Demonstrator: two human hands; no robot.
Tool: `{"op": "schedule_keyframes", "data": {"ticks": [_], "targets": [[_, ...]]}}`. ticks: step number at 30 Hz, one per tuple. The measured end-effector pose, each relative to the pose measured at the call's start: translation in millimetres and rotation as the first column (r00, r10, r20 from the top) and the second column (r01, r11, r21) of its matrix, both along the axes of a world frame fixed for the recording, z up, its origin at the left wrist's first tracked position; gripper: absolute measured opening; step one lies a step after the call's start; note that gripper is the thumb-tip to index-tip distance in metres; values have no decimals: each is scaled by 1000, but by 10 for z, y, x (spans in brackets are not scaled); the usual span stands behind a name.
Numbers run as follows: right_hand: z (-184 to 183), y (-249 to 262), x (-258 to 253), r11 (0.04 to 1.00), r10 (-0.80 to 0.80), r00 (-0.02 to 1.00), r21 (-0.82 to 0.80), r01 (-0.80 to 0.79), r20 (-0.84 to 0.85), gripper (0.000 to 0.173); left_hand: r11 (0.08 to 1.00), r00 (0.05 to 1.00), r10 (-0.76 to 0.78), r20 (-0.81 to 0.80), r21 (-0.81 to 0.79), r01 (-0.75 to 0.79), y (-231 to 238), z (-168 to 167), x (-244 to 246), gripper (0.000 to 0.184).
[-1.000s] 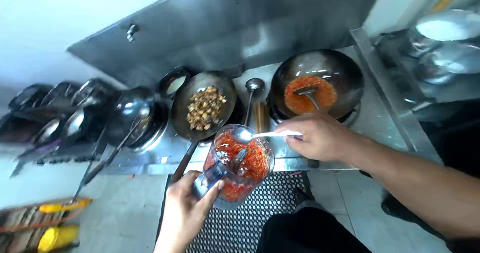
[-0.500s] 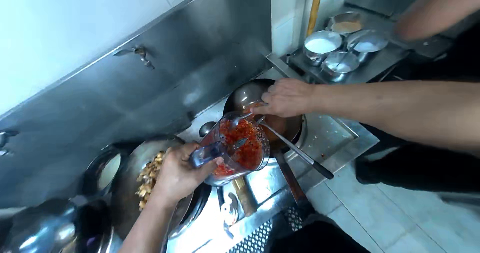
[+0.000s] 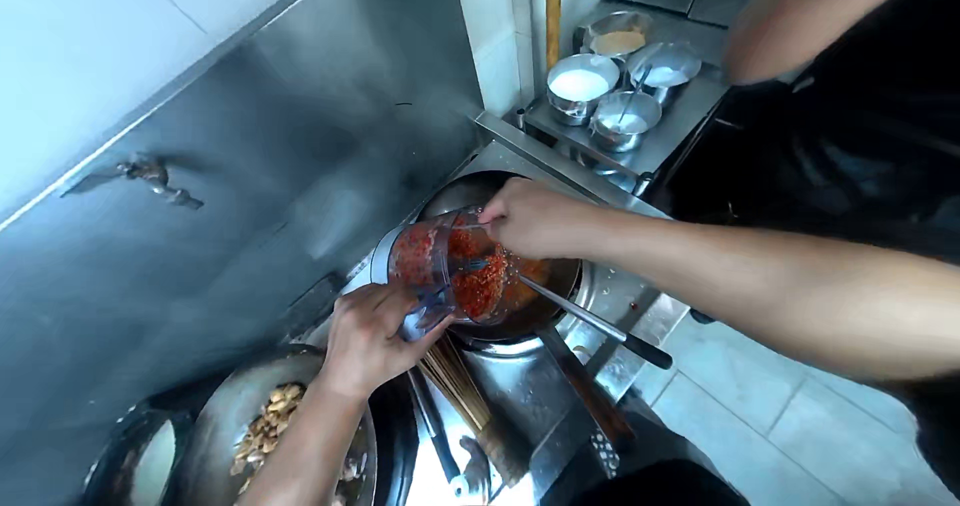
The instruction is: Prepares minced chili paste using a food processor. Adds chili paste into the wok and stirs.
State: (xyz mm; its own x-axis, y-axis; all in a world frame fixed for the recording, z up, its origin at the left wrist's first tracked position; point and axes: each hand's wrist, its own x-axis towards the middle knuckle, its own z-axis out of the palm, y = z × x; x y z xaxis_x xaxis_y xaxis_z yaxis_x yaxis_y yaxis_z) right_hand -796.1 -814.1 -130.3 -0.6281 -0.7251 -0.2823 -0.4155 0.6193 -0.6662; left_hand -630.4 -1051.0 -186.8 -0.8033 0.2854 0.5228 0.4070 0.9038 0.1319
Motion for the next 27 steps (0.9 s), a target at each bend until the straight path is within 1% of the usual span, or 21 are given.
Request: {"op": "schedule_keyframes", "data": {"ticks": [2, 4, 5, 6, 7, 8, 9, 11, 12, 13, 14, 16, 18, 19, 20, 21, 23, 24, 25, 27], "targets": [[-16, 40, 109, 988, 154, 984, -4, -155, -83, 22, 999, 1000, 28, 8, 20, -28, 77, -17, -59, 44], [-283, 222, 273, 953, 298, 928, 6, -304, -224, 8, 998, 998, 69, -7, 10, -69, 163, -6, -97, 44], [-428, 328, 299, 937, 345, 906, 30, -349, -244, 7, 996, 996, 85, -17, -1, -85, 196, -4, -114, 44], [-538, 424, 270, 929, 369, 905, 53, -367, -213, 9, 995, 995, 102, -20, -15, -102, 230, -6, -119, 44], [-608, 503, 196, 930, 366, 916, 60, -361, -166, 14, 993, 993, 116, -18, -28, -116, 265, -11, -119, 44], [-659, 573, 105, 939, 342, 929, 22, -343, -141, 20, 992, 992, 123, -8, -39, -123, 301, -16, -123, 43], [-720, 624, 47, 948, 297, 945, -74, -308, -136, 25, 991, 992, 127, -2, -52, -126, 339, -22, -128, 44], [-903, 647, 59, 923, 216, 975, -314, -222, -53, 21, 987, 991, 131, 0, -89, -130, 428, -21, -152, 45], [-1011, 648, 84, 902, 222, 974, -386, -194, 31, 19, 986, 992, 128, 0, -112, -127, 468, -4, -179, 46], [-1120, 653, 105, 894, 251, 962, -408, -188, 106, 18, 982, 992, 127, 0, -141, -125, 507, 22, -206, 47], [-1242, 661, 129, 897, 283, 948, -392, -206, 148, 18, 977, 992, 126, 4, -173, -123, 548, 50, -224, 47], [-1482, 677, 172, 918, 323, 940, -278, -283, 110, 20, 962, 993, 120, 19, -249, -112, 625, 93, -241, 48], [-1624, 700, 158, 939, 333, 943, -80, -333, -16, 28, 934, 992, 118, 52, -344, -93, 721, 112, -270, 48], [-1691, 714, 141, 946, 322, 943, -5, -323, -82, 33, 919, 990, 123, 74, -386, -85, 781, 110, -296, 49], [-1768, 726, 135, 958, 288, 947, 34, -286, -141, 39, 903, 988, 127, 92, -423, -77, 841, 100, -334, 49], [-1813, 747, 139, 971, 238, 955, 39, -235, -176, 43, 887, 986, 131, 104, -457, -69, 889, 85, -374, 50], [-1818, 811, 186, 991, 133, 973, 7, -134, -189, 38, 854, 982, 139, 125, -518, -55, 968, 73, -467, 50], [-1768, 847, 226, 995, 99, 985, -5, -100, -142, 34, 837, 980, 143, 141, -545, -44, 997, 70, -508, 49], [-1717, 870, 273, 997, 68, 996, -26, -69, -60, 31, 823, 977, 146, 155, -567, -33, 1011, 60, -543, 48], [-1744, 830, 339, 988, 22, 989, -153, 0, 146, 23, 802, 973, 146, 177, -597, -12, 997, 31, -617, 44]]}}
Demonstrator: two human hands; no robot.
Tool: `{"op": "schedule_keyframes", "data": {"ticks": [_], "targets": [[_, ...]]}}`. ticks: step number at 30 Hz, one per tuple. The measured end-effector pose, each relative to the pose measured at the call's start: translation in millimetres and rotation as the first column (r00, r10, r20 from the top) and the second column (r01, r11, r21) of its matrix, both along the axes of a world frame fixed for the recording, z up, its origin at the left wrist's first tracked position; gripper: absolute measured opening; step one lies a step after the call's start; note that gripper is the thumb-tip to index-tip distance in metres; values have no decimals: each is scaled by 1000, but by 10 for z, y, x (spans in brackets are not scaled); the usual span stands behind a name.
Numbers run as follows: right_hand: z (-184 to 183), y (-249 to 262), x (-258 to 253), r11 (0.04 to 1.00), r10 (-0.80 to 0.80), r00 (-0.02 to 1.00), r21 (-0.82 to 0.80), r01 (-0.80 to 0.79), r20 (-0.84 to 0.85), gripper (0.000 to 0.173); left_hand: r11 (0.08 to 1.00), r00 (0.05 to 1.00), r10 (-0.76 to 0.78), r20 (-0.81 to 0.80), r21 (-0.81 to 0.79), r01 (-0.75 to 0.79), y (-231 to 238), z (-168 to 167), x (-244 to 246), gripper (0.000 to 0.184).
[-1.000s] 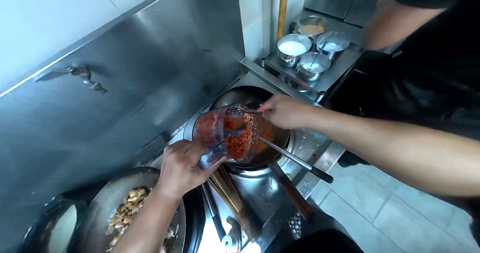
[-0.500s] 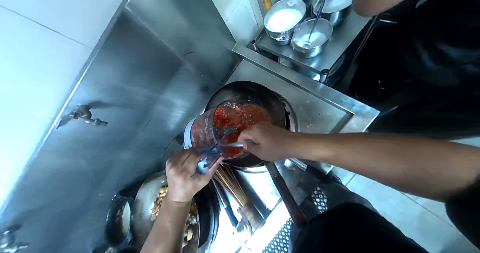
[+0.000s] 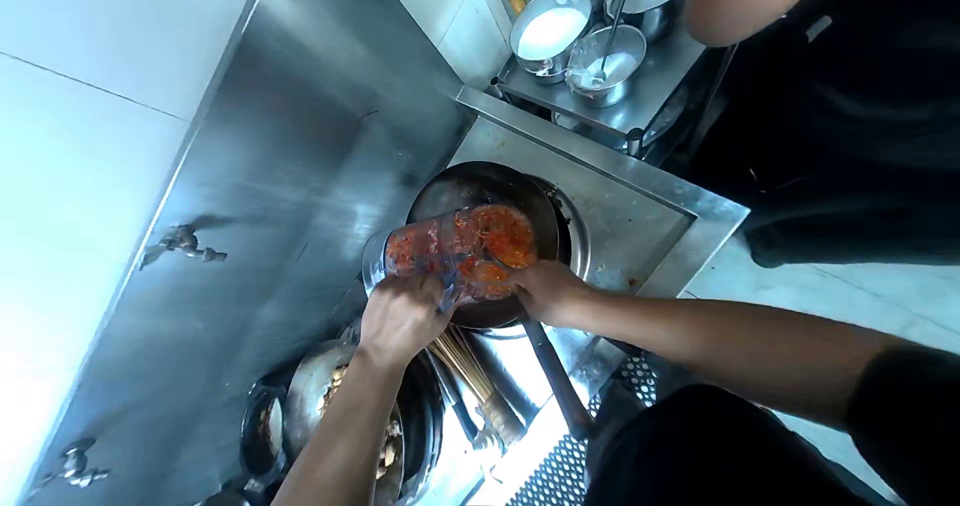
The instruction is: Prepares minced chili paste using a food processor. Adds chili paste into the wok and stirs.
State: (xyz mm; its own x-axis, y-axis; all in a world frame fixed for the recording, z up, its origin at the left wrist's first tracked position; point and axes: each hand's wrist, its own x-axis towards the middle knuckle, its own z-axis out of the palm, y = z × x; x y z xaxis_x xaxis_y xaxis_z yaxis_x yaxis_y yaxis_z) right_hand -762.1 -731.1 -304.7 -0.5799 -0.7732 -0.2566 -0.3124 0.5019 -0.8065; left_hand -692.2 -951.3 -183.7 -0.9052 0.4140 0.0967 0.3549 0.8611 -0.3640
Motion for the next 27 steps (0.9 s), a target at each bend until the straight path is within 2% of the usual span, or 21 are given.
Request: {"op": "schedule_keyframes", "data": {"ticks": [2, 3, 4, 6, 8, 10, 12, 14, 17, 21, 24, 27], "targets": [[-225, -159, 20, 983, 6, 989, -183, 21, 147, 22, 1000, 1000, -13, 15, -16, 14, -22, -17, -83, 39], [-328, -251, 1, 975, 24, 984, -222, 16, 177, 23, 999, 999, -16, 29, -31, 16, -22, -23, -116, 39], [-406, -330, -32, 982, 25, 987, -189, 5, 158, 24, 999, 999, -18, 42, -43, 20, -13, -30, -141, 39], [-354, -366, -138, 998, 31, 999, 44, -32, 27, 23, 998, 998, -22, 67, -54, 25, 9, -42, -169, 37], [-243, -291, -196, 980, -11, 996, 196, 28, -87, 25, 997, 996, 2, 91, -71, 4, 8, -50, -145, 38], [-126, -171, -202, 976, -69, 992, 198, 89, -108, 29, 997, 997, 15, 74, -72, -9, -42, -54, -107, 40], [-102, -116, -142, 987, -71, 997, 144, 74, -29, 34, 998, 997, 41, 59, -47, -38, -119, -66, -49, 45], [-232, -188, -91, 998, -33, 997, 64, 29, 63, 30, 998, 998, 56, 38, -15, -55, -198, -78, 4, 47], [-368, -319, -173, 996, -24, 998, 89, 19, 61, 26, 998, 998, 58, 2, 5, -58, -250, -41, 63, 51], [-89, -233, -357, 986, -142, 989, 80, 144, -32, 30, 993, 995, 94, -42, 74, -90, -420, 26, 186, 56], [151, -206, -417, 995, -103, 985, -4, 103, -136, 23, 981, 991, 115, -70, 162, -103, -536, 62, 300, 58], [347, -341, -532, 997, -10, 951, -77, -15, -308, 16, 964, 988, 143, -57, 236, -125, -567, 148, 377, 55]]}}
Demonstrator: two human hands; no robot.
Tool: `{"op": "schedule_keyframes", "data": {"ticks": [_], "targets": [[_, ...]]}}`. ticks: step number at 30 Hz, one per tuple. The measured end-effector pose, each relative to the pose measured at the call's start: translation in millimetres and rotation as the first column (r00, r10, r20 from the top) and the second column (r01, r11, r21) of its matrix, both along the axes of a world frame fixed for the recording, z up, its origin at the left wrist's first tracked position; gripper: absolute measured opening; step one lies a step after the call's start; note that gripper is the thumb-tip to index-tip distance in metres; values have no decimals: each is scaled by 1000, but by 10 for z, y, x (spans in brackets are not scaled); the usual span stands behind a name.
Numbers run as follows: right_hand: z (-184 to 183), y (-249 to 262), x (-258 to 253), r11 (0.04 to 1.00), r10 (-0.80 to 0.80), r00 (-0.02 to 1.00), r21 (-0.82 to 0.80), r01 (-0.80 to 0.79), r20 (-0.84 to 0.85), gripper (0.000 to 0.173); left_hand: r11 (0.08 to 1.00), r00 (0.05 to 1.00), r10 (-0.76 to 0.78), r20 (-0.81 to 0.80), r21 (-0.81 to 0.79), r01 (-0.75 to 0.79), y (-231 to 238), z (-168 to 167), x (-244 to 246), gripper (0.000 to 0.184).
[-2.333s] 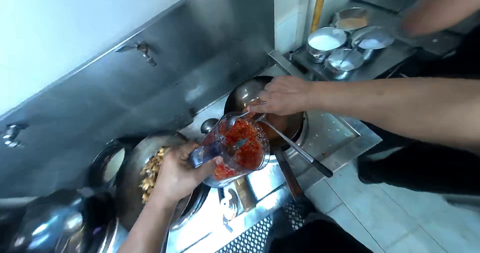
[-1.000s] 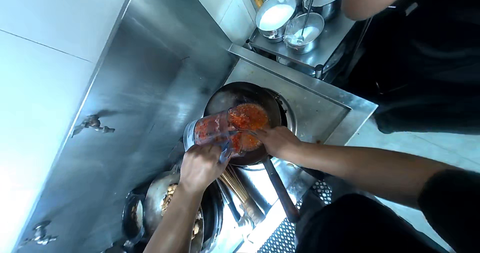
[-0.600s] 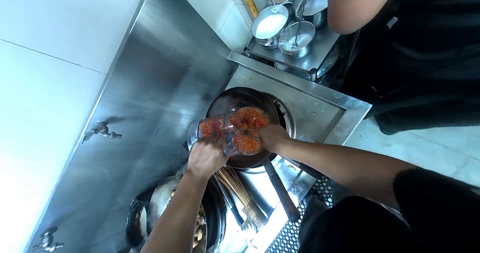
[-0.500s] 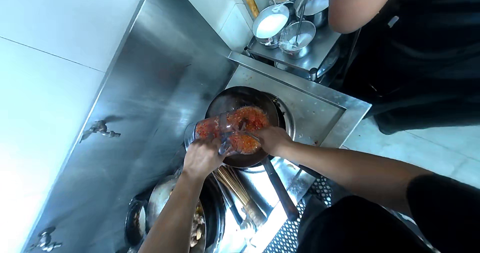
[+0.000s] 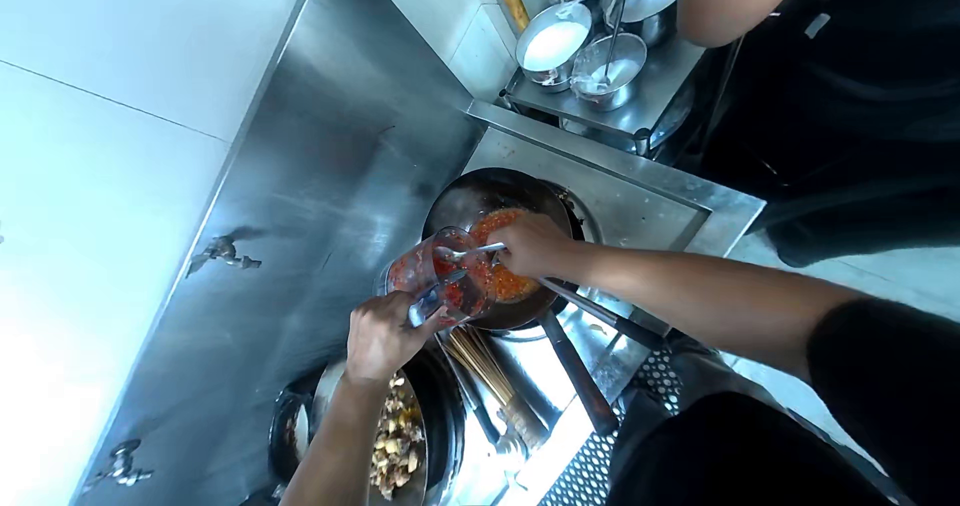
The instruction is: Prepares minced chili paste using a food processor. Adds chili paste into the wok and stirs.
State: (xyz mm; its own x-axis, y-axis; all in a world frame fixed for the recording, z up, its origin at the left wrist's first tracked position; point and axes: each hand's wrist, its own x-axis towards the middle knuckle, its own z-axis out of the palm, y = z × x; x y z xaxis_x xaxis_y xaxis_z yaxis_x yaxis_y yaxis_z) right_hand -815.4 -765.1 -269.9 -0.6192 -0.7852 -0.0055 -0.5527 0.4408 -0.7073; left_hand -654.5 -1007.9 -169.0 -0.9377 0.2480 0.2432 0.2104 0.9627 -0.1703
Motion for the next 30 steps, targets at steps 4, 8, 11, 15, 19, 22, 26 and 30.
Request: {"op": "schedule_keyframes", "data": {"ticks": [4, 8, 11, 15, 19, 22, 26, 30], "targets": [[190, -198, -210, 979, 205, 935, 44, -201, -290, 25, 991, 999, 36, 14, 132, -38, -23, 107, 68, 46], [253, -241, -213, 948, 315, 838, 184, -258, -447, 33, 979, 999, 42, -2, 198, -41, 3, 180, 119, 44], [266, -242, -191, 947, 322, 787, 158, -281, -527, 43, 979, 1000, 12, -2, 202, -12, 26, 168, 149, 45], [163, -207, -134, 917, 382, 819, 284, -279, -428, 33, 987, 999, -31, -17, 157, 33, 24, 128, 147, 48], [92, -96, -11, 911, 340, 934, 285, -298, -110, 10, 994, 997, -48, -60, 100, 54, 6, 109, 155, 49], [203, -88, -107, 949, 266, 938, 233, -214, -222, 42, 992, 995, -65, -71, 101, 72, 30, 98, 169, 48], [80, -198, -116, 930, 301, 908, 302, -211, -293, 31, 992, 989, -122, -89, 34, 126, 71, 103, 96, 47], [-237, -239, 2, 921, 312, 949, 256, -293, -37, 15, 980, 974, -194, -115, -74, 187, 79, 25, -7, 46]]}}
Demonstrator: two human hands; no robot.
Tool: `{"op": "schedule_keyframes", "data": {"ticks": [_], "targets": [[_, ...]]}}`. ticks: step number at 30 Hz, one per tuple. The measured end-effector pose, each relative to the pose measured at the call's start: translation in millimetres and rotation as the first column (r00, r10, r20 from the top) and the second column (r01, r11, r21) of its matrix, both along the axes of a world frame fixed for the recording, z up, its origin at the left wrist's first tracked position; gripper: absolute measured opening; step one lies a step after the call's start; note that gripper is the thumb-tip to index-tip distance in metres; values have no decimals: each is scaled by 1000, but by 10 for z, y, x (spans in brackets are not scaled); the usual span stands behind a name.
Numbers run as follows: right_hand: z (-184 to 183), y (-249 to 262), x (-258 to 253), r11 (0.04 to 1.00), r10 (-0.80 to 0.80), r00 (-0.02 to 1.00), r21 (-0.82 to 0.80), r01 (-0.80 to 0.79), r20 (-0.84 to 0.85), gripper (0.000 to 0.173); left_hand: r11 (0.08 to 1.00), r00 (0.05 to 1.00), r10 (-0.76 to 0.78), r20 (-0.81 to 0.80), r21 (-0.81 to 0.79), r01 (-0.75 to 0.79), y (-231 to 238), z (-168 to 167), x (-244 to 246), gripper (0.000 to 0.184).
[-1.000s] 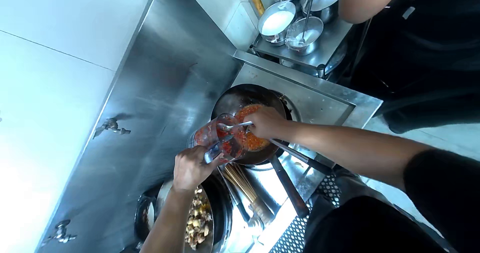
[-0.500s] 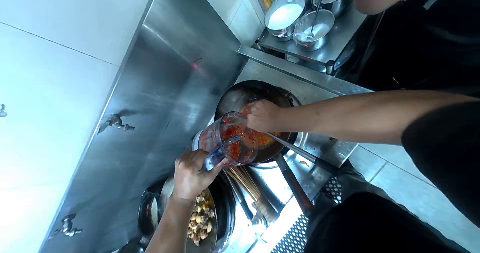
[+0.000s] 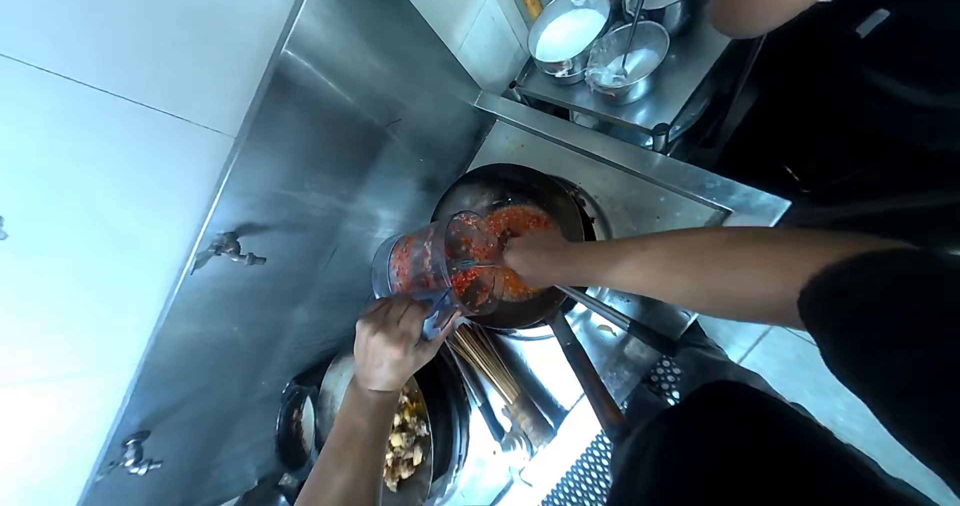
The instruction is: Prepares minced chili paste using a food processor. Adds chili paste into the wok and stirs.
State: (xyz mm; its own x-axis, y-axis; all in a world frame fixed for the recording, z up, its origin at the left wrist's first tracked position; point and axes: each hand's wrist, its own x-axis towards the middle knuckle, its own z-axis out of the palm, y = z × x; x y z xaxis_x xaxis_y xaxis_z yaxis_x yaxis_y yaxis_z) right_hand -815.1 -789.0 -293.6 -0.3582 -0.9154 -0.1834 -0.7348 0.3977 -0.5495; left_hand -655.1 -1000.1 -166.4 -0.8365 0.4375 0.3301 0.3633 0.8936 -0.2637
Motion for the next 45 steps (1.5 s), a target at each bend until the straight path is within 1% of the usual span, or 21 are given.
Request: {"op": "schedule_keyframes", "data": {"ticks": [2, 4, 7, 10, 13, 14, 16, 19, 22, 25, 27, 29, 31, 32, 34, 36, 37, 39, 41, 43, 45], "targets": [[-232, 0, 14, 999, 20, 987, -50, -13, 157, 23, 998, 999, -32, 6, -50, 33, 42, -73, -52, 45], [-408, 57, -13, 990, 34, 974, -142, -1, 226, 24, 993, 998, -58, 29, -105, 60, 66, -153, -126, 42], [-360, 238, -26, 979, -107, 947, -134, 154, 302, 28, 986, 996, -65, 60, -147, 74, 51, -262, -212, 38], [-221, 324, 164, 935, -213, 871, -167, 313, 442, 27, 991, 997, -50, 61, -121, 57, 6, -314, -262, 38], [-189, 241, 396, 888, -55, 766, -320, 331, 640, 23, 990, 996, -65, 64, -122, 73, -23, -299, -252, 39], [-261, 164, 441, 876, 3, 769, -372, 306, 640, 24, 989, 995, -72, 70, -125, 80, -20, -284, -243, 39], [-377, 27, 468, 913, 20, 866, -362, 188, 499, 25, 985, 992, -89, 88, -144, 101, -6, -233, -239, 40], [-288, 37, 469, 996, -38, 984, -77, 53, 176, 18, 982, 990, -86, 115, -157, 103, -6, -184, -206, 43], [-277, 142, 441, 990, -110, 994, 93, 107, 28, 31, 982, 991, -32, 132, -180, 56, -15, -169, -167, 46], [-253, 253, 461, 973, -210, 976, 108, 204, 47, 37, 983, 990, 16, 137, -183, 10, -60, -183, -165, 45], [-185, 285, 551, 971, -237, 951, 65, 228, 200, 26, 981, 991, 28, 133, -196, -1, -93, -183, -168, 46], [-297, 244, 632, 970, -170, 896, -90, 225, 410, 22, 979, 991, 23, 130, -204, 4, -107, -169, -178, 48], [-555, 134, 636, 940, -65, 854, -256, 227, 516, 24, 977, 990, 4, 144, -210, 26, -104, -147, -192, 46], [-580, 111, 582, 951, -64, 869, -233, 202, 491, 23, 977, 988, -3, 155, -211, 36, -94, -135, -190, 44], [-522, 119, 453, 984, -136, 949, -69, 162, 284, 21, 976, 984, -4, 180, -212, 43, -74, -102, -168, 44], [-379, 171, 362, 984, -169, 981, 66, 163, 99, 27, 978, 984, 3, 179, -206, 34, -94, -95, -135, 44], [-313, 201, 363, 979, -187, 981, 98, 181, 57, 31, 980, 985, 16, 170, -198, 19, -108, -97, -116, 45], [-246, 256, 426, 975, -212, 975, 75, 207, 60, 32, 984, 989, 45, 139, -176, -20, -135, -95, -103, 48], [-308, 244, 523, 980, -194, 971, -4, 197, 140, 23, 985, 991, 68, 118, -163, -49, -153, -85, -90, 51], [-434, 195, 530, 980, -186, 961, -33, 196, 206, 23, 986, 991, 74, 114, -158, -55, -151, -73, -80, 52], [-479, 192, 382, 957, -277, 940, -34, 289, 201, 25, 987, 991, 81, 110, -147, -65, -143, -71, -59, 52]]}}
